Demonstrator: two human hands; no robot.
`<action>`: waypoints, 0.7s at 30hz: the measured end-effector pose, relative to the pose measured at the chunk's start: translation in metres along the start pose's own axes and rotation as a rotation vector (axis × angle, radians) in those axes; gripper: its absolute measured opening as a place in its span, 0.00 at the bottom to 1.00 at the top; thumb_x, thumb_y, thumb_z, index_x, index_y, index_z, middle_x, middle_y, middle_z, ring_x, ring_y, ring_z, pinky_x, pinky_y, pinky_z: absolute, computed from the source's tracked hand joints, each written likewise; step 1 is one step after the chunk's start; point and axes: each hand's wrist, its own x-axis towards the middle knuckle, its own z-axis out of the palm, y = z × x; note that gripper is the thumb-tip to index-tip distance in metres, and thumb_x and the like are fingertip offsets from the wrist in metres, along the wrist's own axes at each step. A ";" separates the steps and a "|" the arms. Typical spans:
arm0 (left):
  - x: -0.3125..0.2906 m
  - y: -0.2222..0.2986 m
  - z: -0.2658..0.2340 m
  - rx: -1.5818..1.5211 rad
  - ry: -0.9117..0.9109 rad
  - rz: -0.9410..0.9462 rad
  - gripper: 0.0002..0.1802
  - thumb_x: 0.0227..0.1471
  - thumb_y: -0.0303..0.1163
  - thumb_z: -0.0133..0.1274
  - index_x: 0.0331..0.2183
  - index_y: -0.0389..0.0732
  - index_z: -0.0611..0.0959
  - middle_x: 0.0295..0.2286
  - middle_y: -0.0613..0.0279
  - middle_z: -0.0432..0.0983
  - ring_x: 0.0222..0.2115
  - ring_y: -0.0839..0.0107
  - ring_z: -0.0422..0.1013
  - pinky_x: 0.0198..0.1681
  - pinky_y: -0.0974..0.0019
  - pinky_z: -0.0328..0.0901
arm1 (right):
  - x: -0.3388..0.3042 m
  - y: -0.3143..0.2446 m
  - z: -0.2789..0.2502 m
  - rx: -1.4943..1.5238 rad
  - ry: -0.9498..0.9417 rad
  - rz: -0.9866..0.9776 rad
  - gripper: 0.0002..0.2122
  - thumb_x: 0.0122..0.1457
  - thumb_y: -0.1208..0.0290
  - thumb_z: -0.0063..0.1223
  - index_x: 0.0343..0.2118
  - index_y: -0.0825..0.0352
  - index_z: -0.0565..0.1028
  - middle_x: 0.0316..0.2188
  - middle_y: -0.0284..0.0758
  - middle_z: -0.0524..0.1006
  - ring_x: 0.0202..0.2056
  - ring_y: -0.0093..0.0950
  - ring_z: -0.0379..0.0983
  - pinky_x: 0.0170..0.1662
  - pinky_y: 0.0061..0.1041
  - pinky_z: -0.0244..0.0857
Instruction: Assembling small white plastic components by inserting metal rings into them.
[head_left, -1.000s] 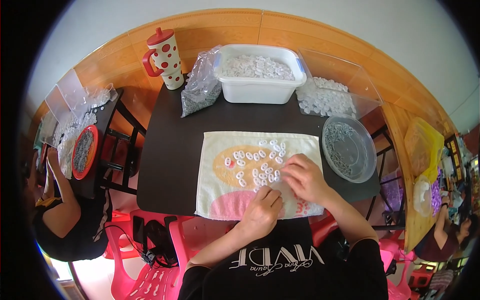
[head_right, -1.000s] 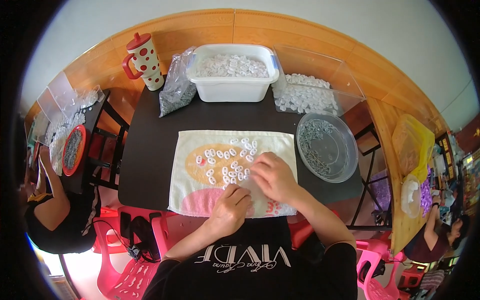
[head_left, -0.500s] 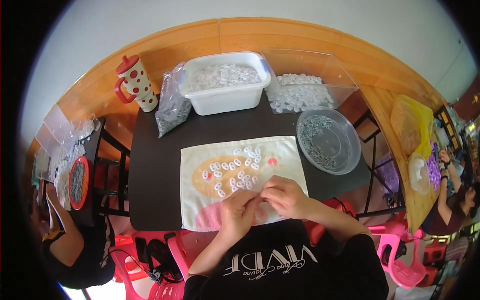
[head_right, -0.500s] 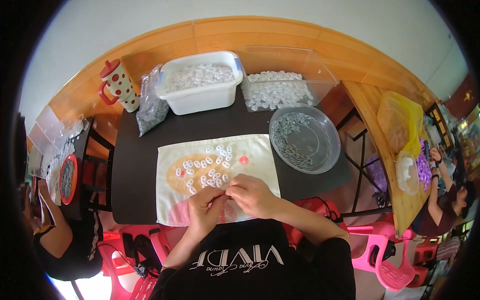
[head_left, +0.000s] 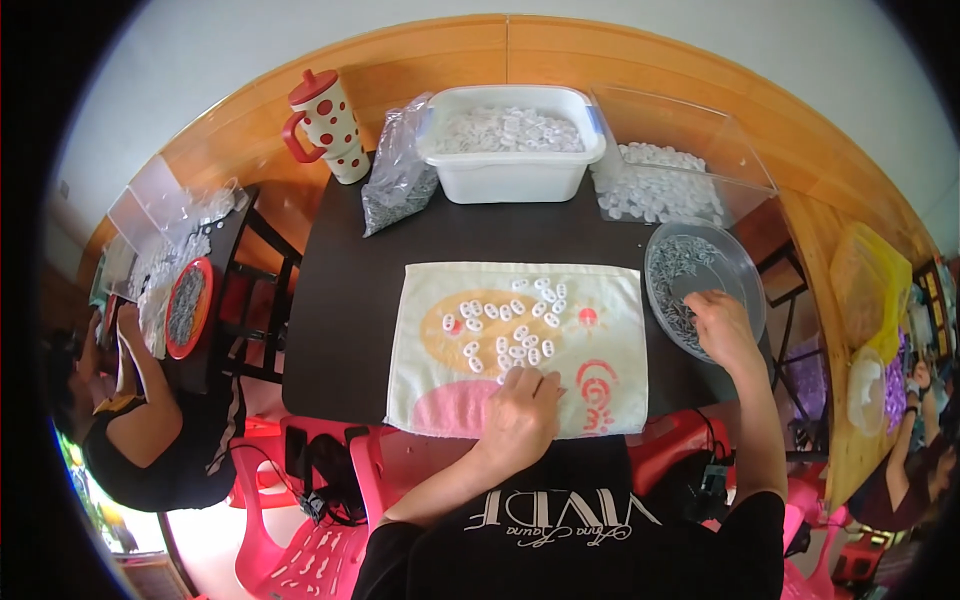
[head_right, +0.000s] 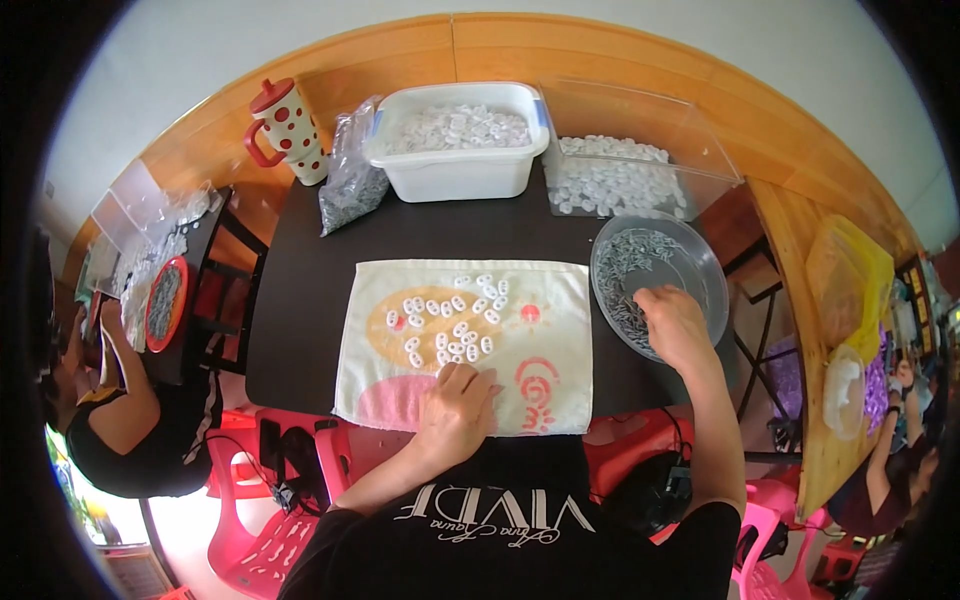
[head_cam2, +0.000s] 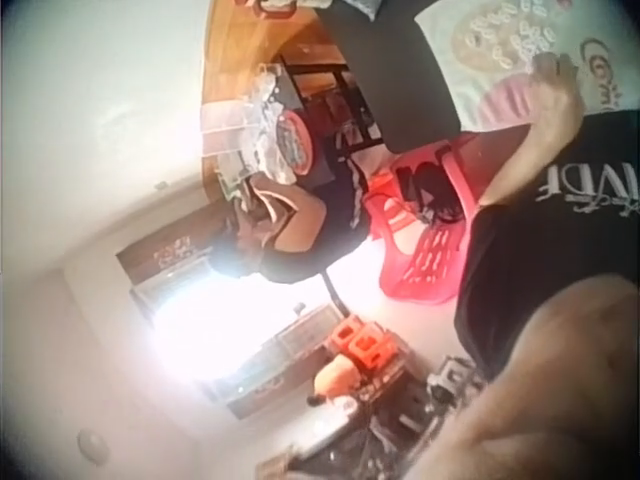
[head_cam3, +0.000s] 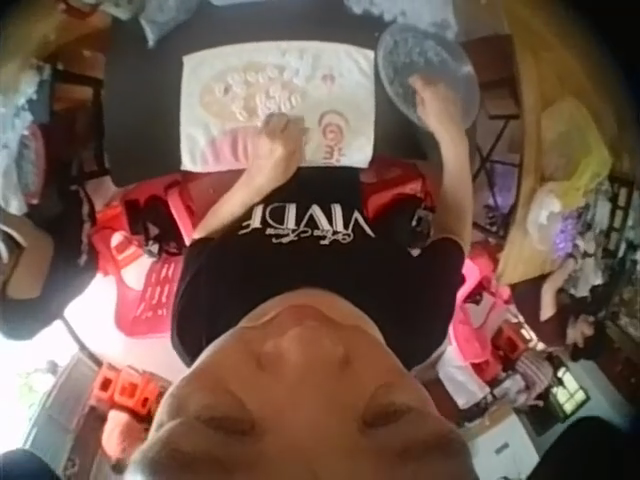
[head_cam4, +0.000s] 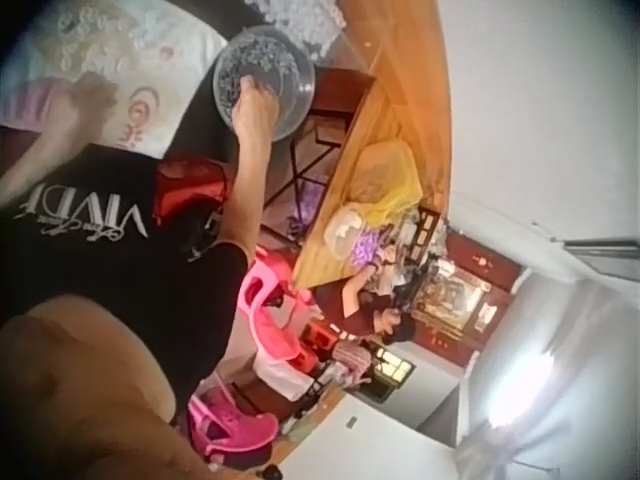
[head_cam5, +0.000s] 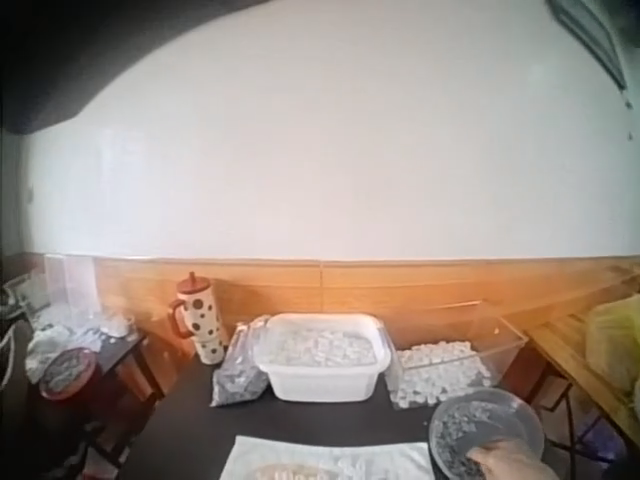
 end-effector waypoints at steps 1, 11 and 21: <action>0.001 -0.001 -0.003 0.013 0.001 -0.006 0.07 0.44 0.22 0.62 0.30 0.36 0.83 0.25 0.56 0.72 0.29 0.56 0.72 0.26 0.58 0.68 | 0.002 0.003 0.004 -0.029 -0.034 -0.038 0.08 0.47 0.84 0.54 0.31 0.69 0.73 0.29 0.44 0.77 0.36 0.47 0.74 0.42 0.41 0.67; 0.017 -0.031 -0.054 0.090 0.027 -0.043 0.10 0.45 0.18 0.59 0.35 0.33 0.84 0.28 0.52 0.74 0.30 0.53 0.72 0.32 0.57 0.69 | 0.010 -0.001 0.003 -0.022 -0.026 -0.134 0.06 0.44 0.85 0.51 0.28 0.70 0.72 0.29 0.43 0.72 0.37 0.45 0.72 0.42 0.40 0.67; 0.022 -0.038 -0.031 0.170 -0.073 0.033 0.11 0.43 0.18 0.58 0.33 0.35 0.84 0.31 0.52 0.72 0.34 0.53 0.71 0.35 0.56 0.69 | 0.000 0.013 0.018 0.155 0.057 -0.058 0.04 0.49 0.82 0.56 0.29 0.71 0.74 0.30 0.42 0.72 0.37 0.44 0.71 0.40 0.39 0.65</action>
